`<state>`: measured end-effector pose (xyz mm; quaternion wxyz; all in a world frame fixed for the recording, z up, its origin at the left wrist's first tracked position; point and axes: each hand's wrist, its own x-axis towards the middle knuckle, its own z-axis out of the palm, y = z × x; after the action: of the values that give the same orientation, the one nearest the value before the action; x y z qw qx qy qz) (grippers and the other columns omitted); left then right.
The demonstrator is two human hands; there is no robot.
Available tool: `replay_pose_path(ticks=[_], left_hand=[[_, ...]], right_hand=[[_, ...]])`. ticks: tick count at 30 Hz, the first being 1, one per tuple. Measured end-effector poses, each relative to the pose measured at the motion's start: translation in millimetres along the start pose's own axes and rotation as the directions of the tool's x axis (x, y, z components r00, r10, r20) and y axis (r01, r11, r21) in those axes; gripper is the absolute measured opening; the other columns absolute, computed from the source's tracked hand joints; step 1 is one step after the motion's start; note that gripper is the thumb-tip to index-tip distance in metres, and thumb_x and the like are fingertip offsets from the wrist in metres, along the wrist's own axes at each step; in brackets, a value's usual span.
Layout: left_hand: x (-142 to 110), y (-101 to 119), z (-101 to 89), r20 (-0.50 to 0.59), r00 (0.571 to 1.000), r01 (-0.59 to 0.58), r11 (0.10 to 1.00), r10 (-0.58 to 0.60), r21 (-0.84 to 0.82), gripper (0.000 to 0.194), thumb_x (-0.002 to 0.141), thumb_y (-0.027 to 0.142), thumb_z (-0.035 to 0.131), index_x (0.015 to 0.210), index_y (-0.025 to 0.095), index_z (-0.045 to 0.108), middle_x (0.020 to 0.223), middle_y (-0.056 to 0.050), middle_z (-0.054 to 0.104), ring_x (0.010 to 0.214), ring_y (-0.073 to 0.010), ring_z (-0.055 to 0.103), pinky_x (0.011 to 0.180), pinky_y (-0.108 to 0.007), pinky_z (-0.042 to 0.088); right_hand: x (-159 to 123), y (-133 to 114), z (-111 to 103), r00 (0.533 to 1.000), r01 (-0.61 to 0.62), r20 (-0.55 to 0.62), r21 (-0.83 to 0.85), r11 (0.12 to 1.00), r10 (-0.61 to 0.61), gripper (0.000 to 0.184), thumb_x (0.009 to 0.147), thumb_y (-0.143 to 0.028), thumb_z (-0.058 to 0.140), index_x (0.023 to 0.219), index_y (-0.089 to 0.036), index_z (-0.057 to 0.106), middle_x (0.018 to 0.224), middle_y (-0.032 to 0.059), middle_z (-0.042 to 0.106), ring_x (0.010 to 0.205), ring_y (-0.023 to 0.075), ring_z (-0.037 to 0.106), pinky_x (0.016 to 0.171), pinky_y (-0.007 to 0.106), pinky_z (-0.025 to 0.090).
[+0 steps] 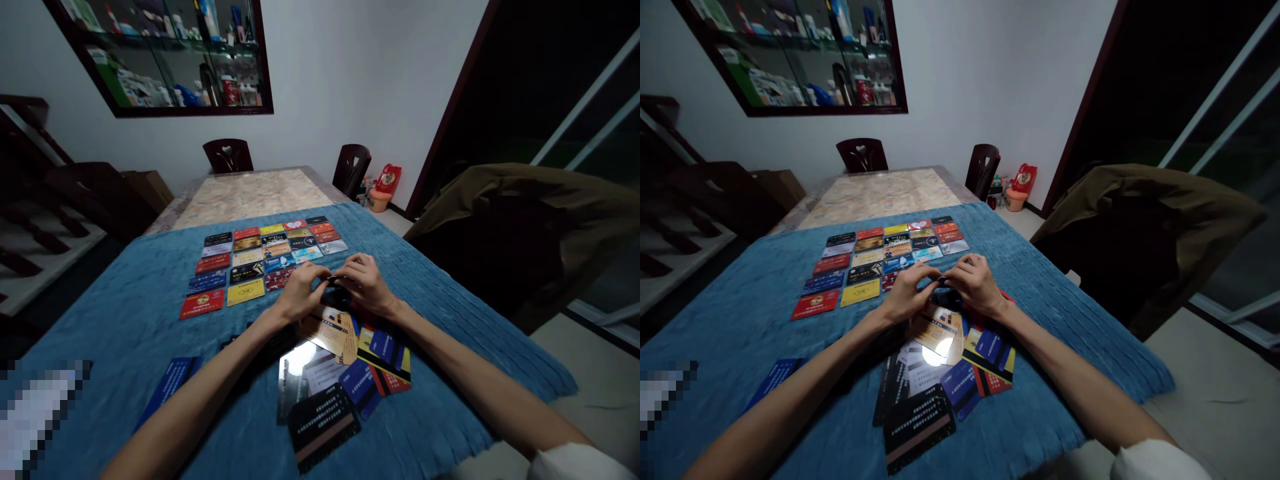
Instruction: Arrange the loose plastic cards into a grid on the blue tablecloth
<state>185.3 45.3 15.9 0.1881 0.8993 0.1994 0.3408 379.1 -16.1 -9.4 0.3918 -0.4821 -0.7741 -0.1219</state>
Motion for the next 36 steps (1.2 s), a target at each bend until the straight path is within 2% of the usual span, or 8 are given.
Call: replay_pose_path(ticks=[4,10,17,24,28,36], left_hand=[[-0.1,-7.0,-2.1,0.014,0.999,0.03,0.996,-0.032,0.079,0.018,0.082,0.007,0.055,0.091,0.016,0.067,0.088,-0.006,0.068,0.088,-0.0197,0.063,0.083,-0.033,0.052],[-0.6,-17.6,-4.7,0.049,0.991,0.11,0.973,-0.123,0.2,0.028,0.077,0.005,0.051,0.099,0.016,0.064,0.089,-0.006,0.065,0.085,-0.0214,0.061,0.083,-0.036,0.051],[-4.3,-16.8,-3.6,0.096,0.976,0.158,0.94,-0.196,0.303,0.036,0.079,0.007,0.05,0.111,0.018,0.061,0.091,-0.008,0.065,0.084,-0.024,0.061,0.08,-0.037,0.05],[-4.1,-7.5,-1.6,0.157,0.951,0.179,0.886,-0.268,0.427,0.038,0.081,0.01,0.051,0.118,0.017,0.055,0.105,-0.013,0.068,0.103,-0.0318,0.058,0.088,-0.047,0.043],[-6.0,-6.4,1.8,0.152,0.945,0.194,0.871,-0.289,0.452,0.043,0.08,0.013,0.054,0.123,0.018,0.05,0.113,-0.014,0.065,0.107,-0.0321,0.056,0.09,-0.049,0.04],[-6.1,-10.9,3.4,0.137,0.948,0.208,0.888,-0.286,0.411,0.043,0.08,0.012,0.053,0.123,0.018,0.05,0.113,-0.014,0.06,0.107,-0.0316,0.054,0.091,-0.048,0.041]], right_hand=[[-3.5,5.8,-0.7,0.998,-0.038,0.05,-0.002,0.999,0.038,0.018,0.096,-0.027,0.053,0.104,-0.022,0.069,0.089,0.0053,0.072,0.091,0.0222,0.055,0.086,0.039,0.036],[-7.6,16.5,-1.0,0.983,-0.121,0.136,-0.013,0.993,0.122,0.024,0.093,-0.019,0.053,0.112,-0.022,0.066,0.097,0.0077,0.072,0.092,0.0244,0.058,0.086,0.041,0.038],[-8.7,18.9,3.9,0.969,-0.144,0.202,-0.008,0.99,0.143,0.029,0.092,-0.018,0.054,0.119,-0.022,0.063,0.105,0.0087,0.072,0.094,0.0249,0.059,0.085,0.04,0.04],[-11.1,21.6,8.1,0.959,-0.129,0.248,-0.041,0.991,0.135,0.041,0.089,-0.017,0.057,0.13,-0.021,0.058,0.108,0.0089,0.071,0.097,0.026,0.056,0.086,0.041,0.039],[-10.9,21.9,10.0,0.958,-0.112,0.258,-0.073,0.991,0.127,0.045,0.089,-0.016,0.057,0.134,-0.023,0.056,0.104,0.0091,0.069,0.097,0.0257,0.054,0.084,0.04,0.039],[-9.6,23.0,12.1,0.962,-0.095,0.249,-0.081,0.992,0.113,0.048,0.091,-0.02,0.056,0.139,-0.023,0.053,0.107,0.0106,0.066,0.099,0.027,0.051,0.085,0.041,0.04]])
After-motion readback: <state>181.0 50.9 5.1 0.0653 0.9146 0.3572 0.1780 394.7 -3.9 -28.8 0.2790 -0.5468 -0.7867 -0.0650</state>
